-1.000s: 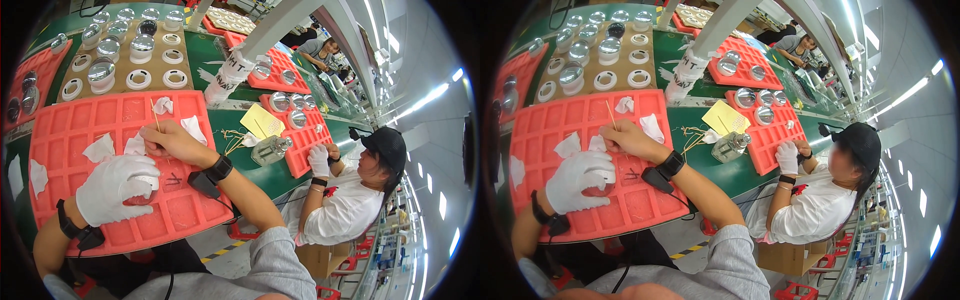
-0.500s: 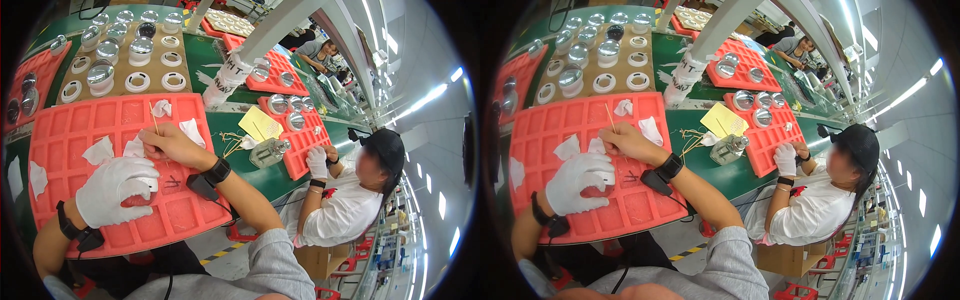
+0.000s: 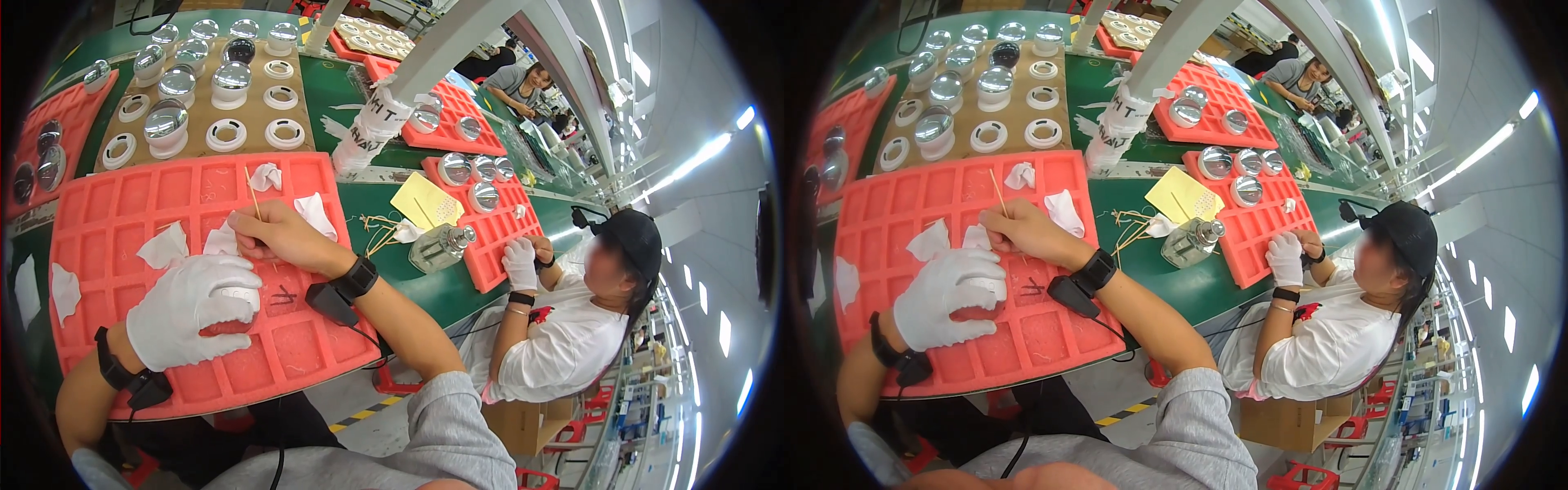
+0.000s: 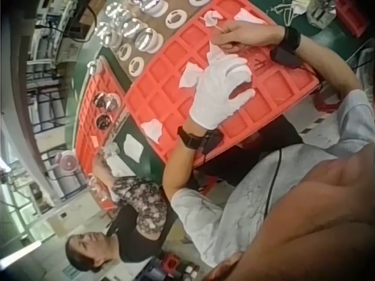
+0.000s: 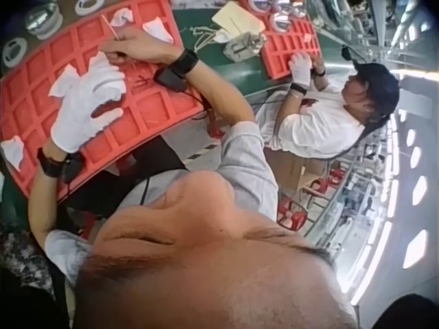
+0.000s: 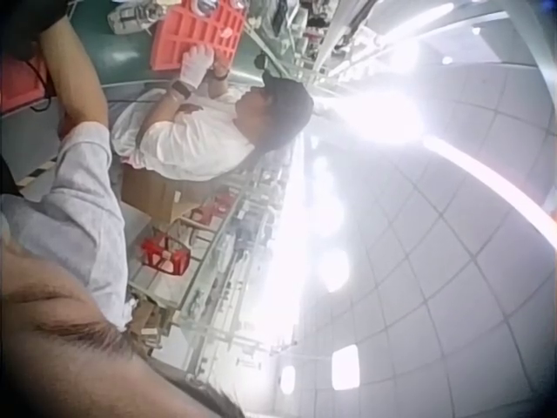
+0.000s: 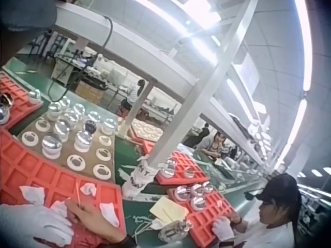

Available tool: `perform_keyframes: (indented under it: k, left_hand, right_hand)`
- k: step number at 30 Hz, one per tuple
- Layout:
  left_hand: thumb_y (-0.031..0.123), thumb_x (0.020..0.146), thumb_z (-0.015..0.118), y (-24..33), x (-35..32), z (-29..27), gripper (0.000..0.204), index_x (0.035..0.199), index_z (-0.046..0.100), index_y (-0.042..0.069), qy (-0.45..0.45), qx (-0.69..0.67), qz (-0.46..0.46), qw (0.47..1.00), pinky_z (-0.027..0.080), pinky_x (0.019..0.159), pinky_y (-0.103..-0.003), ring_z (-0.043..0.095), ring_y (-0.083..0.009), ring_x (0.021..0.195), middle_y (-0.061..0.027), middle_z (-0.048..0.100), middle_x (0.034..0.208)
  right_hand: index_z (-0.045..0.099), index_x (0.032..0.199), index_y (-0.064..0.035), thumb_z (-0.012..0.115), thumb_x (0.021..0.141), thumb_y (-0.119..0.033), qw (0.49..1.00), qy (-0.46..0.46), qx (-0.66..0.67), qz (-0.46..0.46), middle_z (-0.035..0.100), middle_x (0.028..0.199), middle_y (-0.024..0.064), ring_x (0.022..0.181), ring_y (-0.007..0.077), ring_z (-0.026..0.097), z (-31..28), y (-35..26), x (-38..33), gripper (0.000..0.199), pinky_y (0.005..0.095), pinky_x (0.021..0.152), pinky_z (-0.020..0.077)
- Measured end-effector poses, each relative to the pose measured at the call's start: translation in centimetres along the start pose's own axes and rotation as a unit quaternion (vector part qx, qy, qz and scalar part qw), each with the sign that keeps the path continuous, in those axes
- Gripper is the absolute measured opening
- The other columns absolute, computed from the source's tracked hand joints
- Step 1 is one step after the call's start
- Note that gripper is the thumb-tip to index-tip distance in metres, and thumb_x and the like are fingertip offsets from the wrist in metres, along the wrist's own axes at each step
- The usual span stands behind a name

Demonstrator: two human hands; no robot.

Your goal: The person cleans a white and red electronic device by wiping it with a cloth and using a wooden stick to clear the crevices before placing it on a pink foam tray and repeating the process with another device.

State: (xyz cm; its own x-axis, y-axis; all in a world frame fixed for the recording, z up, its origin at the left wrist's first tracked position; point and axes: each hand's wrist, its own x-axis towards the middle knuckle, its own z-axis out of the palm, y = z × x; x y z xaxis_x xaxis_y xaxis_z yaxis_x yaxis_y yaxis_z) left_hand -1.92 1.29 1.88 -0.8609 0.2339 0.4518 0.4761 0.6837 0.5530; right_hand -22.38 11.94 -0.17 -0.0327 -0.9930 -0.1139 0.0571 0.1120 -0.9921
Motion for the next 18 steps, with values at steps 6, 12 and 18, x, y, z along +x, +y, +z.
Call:
perform_keyframes:
  k: [6,12,18]
  left_hand:
    - [0.015,0.073,0.084,-0.30,-0.06,0.02,0.037,0.101,0.060,0.012,-0.003,-0.016,0.016,1.000,0.048,0.098,-0.047,0.057,-0.0331,0.116,-0.0112,0.061,0.122]
    - [0.014,0.073,0.085,-0.37,-0.20,0.12,0.040,0.102,0.058,0.012,0.002,-0.019,0.005,1.000,0.049,0.097,-0.046,0.058,-0.0326,0.116,-0.0109,0.061,0.122]
    - [0.012,0.072,0.085,-0.24,-0.16,0.14,0.042,0.104,0.058,0.012,0.018,-0.026,-0.005,0.999,0.050,0.095,-0.044,0.059,-0.0316,0.114,-0.0105,0.062,0.120]
  right_hand:
    - [0.048,0.064,-0.0062,0.051,0.104,-0.030,0.999,0.017,-0.014,0.025,0.047,0.059,-0.0007,0.056,0.0080,0.040,0.01,-0.42,-0.05,0.047,0.0256,0.053,0.0328]
    - [0.047,0.064,-0.0066,0.051,0.103,-0.031,0.999,0.015,-0.017,0.028,0.047,0.059,-0.0011,0.054,0.0072,0.039,-0.11,-0.13,0.03,0.046,0.0251,0.051,0.0317]
    - [0.047,0.064,-0.0070,0.051,0.103,-0.031,0.999,0.018,-0.015,0.033,0.046,0.059,-0.0014,0.054,0.0069,0.038,-0.11,-0.26,-0.02,0.046,0.0248,0.050,0.0314]
